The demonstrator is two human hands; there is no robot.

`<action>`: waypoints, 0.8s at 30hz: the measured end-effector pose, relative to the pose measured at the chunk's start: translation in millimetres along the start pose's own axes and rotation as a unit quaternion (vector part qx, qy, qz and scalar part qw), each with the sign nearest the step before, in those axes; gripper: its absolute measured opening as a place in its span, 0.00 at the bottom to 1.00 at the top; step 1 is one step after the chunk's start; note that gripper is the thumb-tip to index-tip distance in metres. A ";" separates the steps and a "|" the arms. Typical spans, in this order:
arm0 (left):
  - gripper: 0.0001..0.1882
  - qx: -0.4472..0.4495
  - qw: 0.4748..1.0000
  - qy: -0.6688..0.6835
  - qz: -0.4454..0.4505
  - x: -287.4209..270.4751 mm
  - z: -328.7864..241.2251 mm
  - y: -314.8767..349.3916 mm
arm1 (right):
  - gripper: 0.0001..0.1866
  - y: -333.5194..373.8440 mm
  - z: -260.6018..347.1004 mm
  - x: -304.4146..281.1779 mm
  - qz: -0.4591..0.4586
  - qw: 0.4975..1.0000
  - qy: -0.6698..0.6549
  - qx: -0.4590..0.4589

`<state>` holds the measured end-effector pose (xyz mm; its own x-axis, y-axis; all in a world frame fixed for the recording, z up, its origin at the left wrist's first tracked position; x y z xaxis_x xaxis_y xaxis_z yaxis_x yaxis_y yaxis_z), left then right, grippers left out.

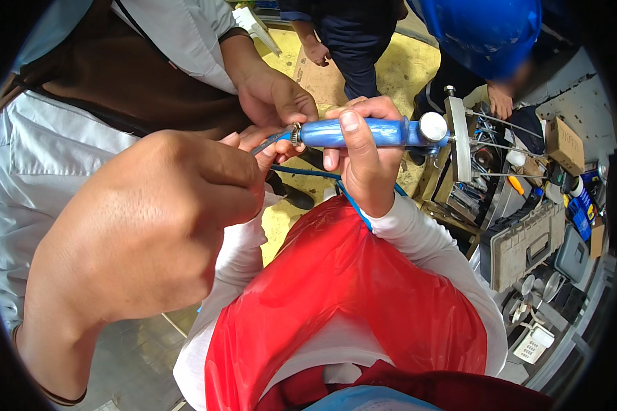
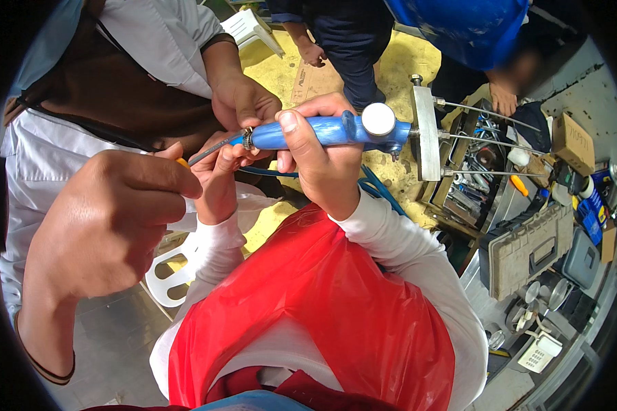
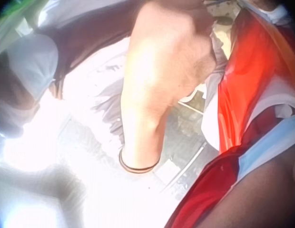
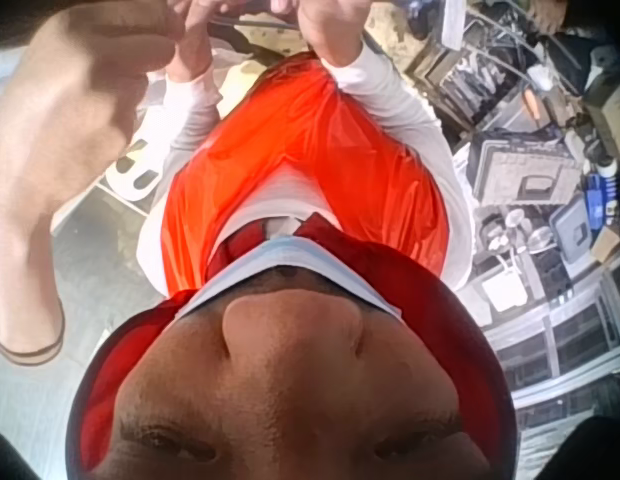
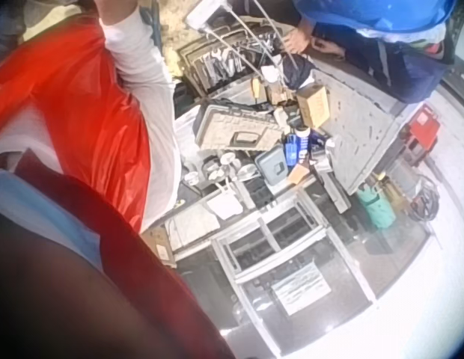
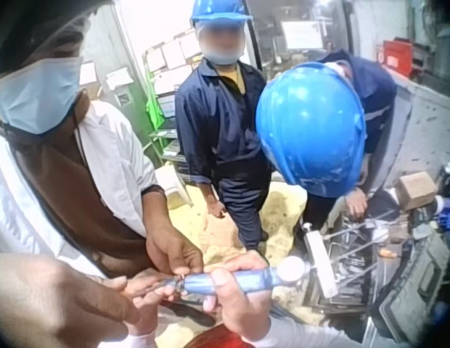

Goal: The person assembles a blue pneumatic spray gun by attaching a blue air hose. A coworker assists by tightening a metal clamp on the hose connection with a screwdriver. The person then secures the connection with pliers and walks through the workshop holding the assembled tool.

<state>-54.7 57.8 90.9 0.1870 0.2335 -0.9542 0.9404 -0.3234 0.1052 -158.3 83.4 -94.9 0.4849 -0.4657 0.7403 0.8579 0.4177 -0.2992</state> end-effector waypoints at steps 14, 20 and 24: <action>0.15 -0.044 0.991 0.123 -0.025 -23.7 18.7 12.8 | 0.09 -1.0 1.9 3.1 0.000 1.000 -0.012 -0.004; 0.13 -0.034 0.995 0.089 0.006 -7.8 7.9 -7.9 | 0.10 -1.6 0.4 -4.5 -0.004 1.000 -0.005 -0.008; 0.11 -0.036 0.998 0.039 0.017 -2.4 2.4 -7.1 | 0.09 1.4 -0.2 0.4 -0.004 1.000 -0.005 0.001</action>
<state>-62.5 57.3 91.8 0.2370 0.2948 -0.9257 0.9509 -0.2657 0.1588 -156.9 83.6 -95.2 0.4760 -0.4606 0.7492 0.8617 0.4147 -0.2925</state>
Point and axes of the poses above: each hand's wrist, its own y-axis away from the middle knuckle, its own x-axis out of the palm, z = x × y, the point moved 10 cm from there along -y, towards the middle knuckle, and after that the axes turned 5 degrees about -x, right-handed, at the moved point
